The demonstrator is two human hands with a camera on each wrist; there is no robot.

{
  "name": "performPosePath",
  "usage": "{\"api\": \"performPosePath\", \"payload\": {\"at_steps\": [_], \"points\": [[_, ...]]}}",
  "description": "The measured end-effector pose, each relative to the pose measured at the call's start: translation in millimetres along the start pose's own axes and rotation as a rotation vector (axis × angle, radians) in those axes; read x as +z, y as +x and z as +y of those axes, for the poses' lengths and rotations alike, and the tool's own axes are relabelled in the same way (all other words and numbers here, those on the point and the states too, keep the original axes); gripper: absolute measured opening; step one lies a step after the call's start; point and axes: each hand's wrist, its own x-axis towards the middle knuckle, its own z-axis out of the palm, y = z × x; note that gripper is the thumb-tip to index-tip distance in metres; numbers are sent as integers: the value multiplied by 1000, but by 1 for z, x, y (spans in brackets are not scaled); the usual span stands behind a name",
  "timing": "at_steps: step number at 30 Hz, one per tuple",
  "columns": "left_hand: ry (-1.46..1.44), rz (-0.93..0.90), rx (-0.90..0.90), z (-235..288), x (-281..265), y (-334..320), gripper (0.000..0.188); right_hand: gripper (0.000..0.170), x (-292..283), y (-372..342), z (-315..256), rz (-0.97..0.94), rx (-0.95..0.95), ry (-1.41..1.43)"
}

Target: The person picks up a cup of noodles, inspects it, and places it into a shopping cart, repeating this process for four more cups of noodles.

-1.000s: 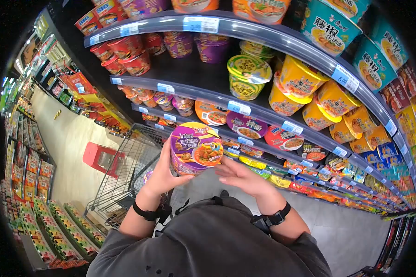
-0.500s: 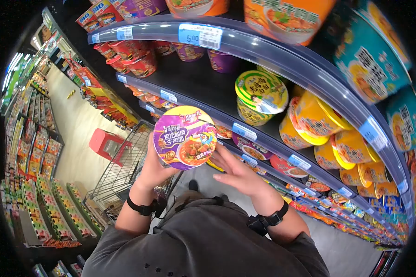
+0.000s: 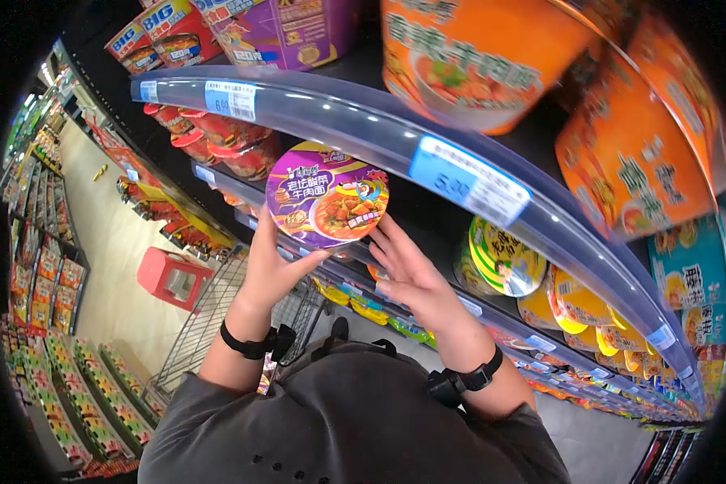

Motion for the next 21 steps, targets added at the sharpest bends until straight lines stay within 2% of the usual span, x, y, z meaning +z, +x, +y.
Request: {"api": "performPosePath", "payload": {"at_steps": [7,10,21], "points": [[41,-70,36,-25,-22,54,102,95,-1,51,9,115,13,-72],[112,-113,48,-38,-28,68,95,94,-3,63,15,138,17,-83],[289,-185,91,-57,-49,80,87,92,-3,74,29,153,63,-93]]}}
